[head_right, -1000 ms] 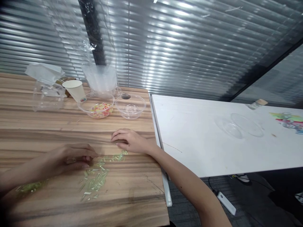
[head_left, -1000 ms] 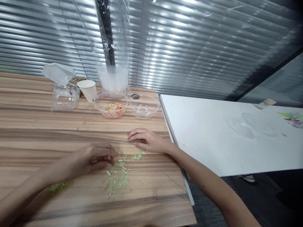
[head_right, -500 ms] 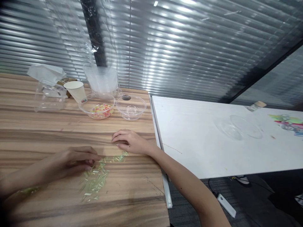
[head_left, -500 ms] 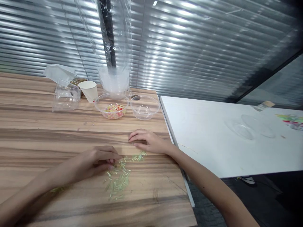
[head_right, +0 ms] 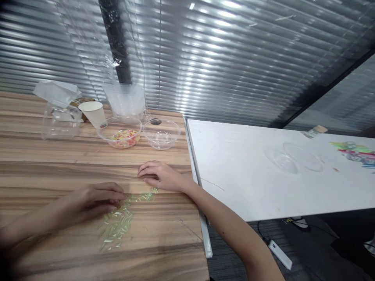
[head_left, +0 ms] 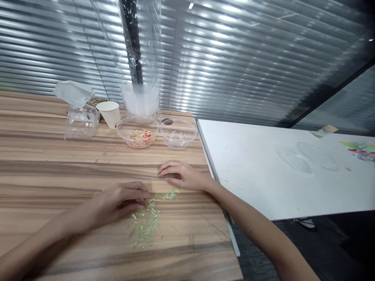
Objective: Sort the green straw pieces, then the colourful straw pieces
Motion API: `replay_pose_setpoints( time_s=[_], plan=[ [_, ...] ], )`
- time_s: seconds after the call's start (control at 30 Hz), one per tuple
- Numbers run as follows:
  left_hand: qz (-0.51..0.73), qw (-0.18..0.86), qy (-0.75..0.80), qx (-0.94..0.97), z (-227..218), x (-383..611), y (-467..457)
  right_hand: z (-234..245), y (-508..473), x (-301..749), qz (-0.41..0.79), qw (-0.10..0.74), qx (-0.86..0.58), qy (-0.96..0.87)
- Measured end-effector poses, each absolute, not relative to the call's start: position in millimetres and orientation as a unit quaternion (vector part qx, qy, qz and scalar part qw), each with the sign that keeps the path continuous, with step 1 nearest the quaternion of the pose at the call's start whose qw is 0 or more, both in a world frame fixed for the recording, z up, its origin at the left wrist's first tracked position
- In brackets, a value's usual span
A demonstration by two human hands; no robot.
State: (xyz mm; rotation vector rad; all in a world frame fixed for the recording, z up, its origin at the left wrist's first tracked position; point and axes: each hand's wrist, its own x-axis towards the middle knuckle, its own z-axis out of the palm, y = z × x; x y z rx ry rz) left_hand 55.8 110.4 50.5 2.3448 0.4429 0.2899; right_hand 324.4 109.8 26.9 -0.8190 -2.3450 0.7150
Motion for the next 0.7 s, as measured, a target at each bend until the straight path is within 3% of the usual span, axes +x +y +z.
replay_pose_setpoints(
  time_s=[0.7],
  plan=[
    [0.073, 0.375, 0.182, 0.906, 56.3, 59.9, 106.6, 23.6, 111.7, 324.9, 0.261, 0.291, -0.289, -0.874]
  ],
)
